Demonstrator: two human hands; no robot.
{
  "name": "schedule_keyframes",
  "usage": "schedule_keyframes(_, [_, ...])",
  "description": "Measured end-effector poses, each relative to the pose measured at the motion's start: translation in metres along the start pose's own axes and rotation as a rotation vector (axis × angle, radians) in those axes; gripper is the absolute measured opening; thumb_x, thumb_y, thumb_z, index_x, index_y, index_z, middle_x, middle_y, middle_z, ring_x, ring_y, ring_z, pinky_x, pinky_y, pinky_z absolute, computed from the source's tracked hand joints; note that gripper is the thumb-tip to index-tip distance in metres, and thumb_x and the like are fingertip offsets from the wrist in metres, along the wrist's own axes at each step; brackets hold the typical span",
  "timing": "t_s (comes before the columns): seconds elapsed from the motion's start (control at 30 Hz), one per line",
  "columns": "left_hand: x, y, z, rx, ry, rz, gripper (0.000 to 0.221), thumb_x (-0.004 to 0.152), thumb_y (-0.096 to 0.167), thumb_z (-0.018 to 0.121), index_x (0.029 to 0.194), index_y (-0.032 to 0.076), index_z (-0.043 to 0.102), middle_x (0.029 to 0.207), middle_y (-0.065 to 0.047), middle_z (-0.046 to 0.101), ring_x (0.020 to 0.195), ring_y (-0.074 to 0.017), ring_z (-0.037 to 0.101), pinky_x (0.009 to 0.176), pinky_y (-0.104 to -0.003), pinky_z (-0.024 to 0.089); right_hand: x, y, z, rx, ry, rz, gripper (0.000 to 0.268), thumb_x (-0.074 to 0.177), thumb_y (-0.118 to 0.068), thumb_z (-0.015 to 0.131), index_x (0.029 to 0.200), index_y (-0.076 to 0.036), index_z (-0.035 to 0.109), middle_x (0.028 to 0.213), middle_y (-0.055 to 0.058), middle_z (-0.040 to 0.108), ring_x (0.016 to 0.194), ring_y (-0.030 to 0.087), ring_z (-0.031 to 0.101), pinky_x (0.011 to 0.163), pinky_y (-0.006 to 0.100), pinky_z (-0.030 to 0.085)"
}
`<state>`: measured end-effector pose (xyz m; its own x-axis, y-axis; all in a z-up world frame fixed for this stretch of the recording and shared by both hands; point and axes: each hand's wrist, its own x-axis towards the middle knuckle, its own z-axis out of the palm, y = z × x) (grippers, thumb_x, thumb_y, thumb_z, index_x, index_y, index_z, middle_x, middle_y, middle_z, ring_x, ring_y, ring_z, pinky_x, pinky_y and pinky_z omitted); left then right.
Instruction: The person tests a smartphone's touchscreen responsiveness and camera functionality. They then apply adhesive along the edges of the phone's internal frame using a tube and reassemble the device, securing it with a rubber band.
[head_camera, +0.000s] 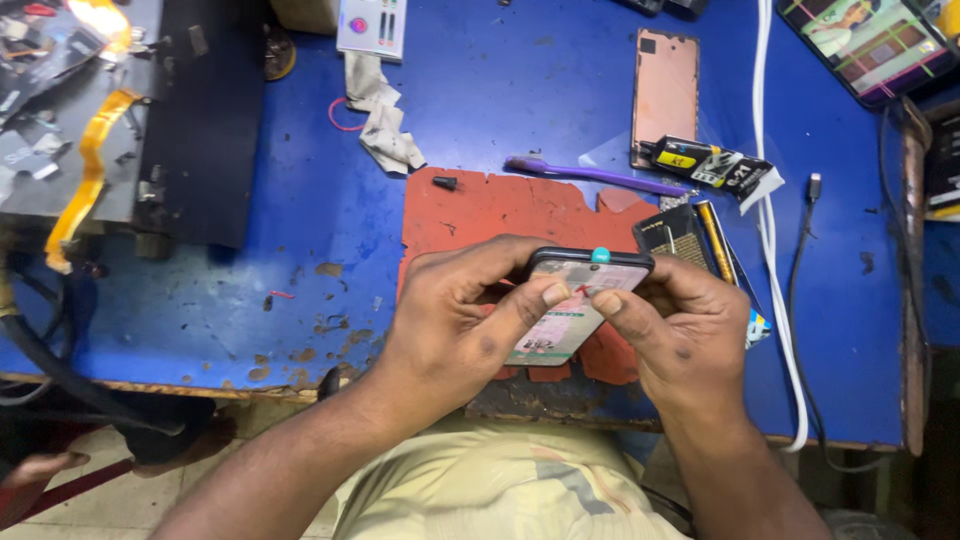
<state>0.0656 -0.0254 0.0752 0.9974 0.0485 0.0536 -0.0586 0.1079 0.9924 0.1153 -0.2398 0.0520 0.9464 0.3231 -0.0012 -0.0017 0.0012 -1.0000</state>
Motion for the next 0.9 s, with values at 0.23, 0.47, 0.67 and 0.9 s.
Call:
schedule_keyframes(0.23, [-0.002, -0.002, 0.001, 0.010, 0.053, -0.040, 0.018, 0.100, 0.009, 0.069, 0.114, -0.002, 0.072, 0.093, -0.004, 0.077, 0.084, -0.0052, 0.070, 0.074, -0.022, 0.060, -0.001, -0.008, 0.007, -0.027, 0.006, 0.008, 0.025, 0.097, -0.009, 0.074, 0.118, 0.005, 0.071, 0.105, 0.010, 0.077, 0.093, 0.012, 0.073, 0.086, 0.026, 0.060])
schedule_keyframes(0.47, [-0.002, -0.012, 0.004, -0.249, 0.260, -0.037, 0.016, 0.103, 0.006, 0.068, 0.114, -0.005, 0.069, 0.100, -0.004, 0.074, 0.089, -0.0062, 0.067, 0.080, -0.022, 0.058, -0.013, 0.009, 0.018, 0.008, -0.016, 0.206, 0.026, 0.095, -0.007, 0.077, 0.117, 0.005, 0.073, 0.090, 0.008, 0.074, 0.063, 0.003, 0.054, 0.051, 0.016, 0.039])
schedule_keyframes(0.67, [-0.001, -0.019, 0.002, -0.253, 0.284, -0.055, 0.013, 0.103, 0.005, 0.069, 0.111, -0.004, 0.070, 0.096, -0.003, 0.073, 0.086, -0.0051, 0.066, 0.076, -0.020, 0.055, -0.016, 0.014, 0.014, -0.096, 0.024, 0.237, 0.026, 0.092, -0.008, 0.075, 0.114, 0.004, 0.074, 0.088, 0.007, 0.077, 0.063, 0.002, 0.060, 0.049, 0.017, 0.043])
schedule_keyframes(0.9, [-0.003, -0.019, 0.001, -0.243, 0.282, -0.038, 0.013, 0.101, 0.006, 0.071, 0.111, -0.004, 0.070, 0.096, -0.003, 0.073, 0.085, -0.0054, 0.067, 0.076, -0.020, 0.056, -0.012, 0.009, 0.013, 0.007, -0.063, 0.134, 0.025, 0.095, -0.003, 0.072, 0.117, 0.009, 0.070, 0.102, 0.013, 0.077, 0.089, 0.013, 0.074, 0.080, 0.025, 0.061])
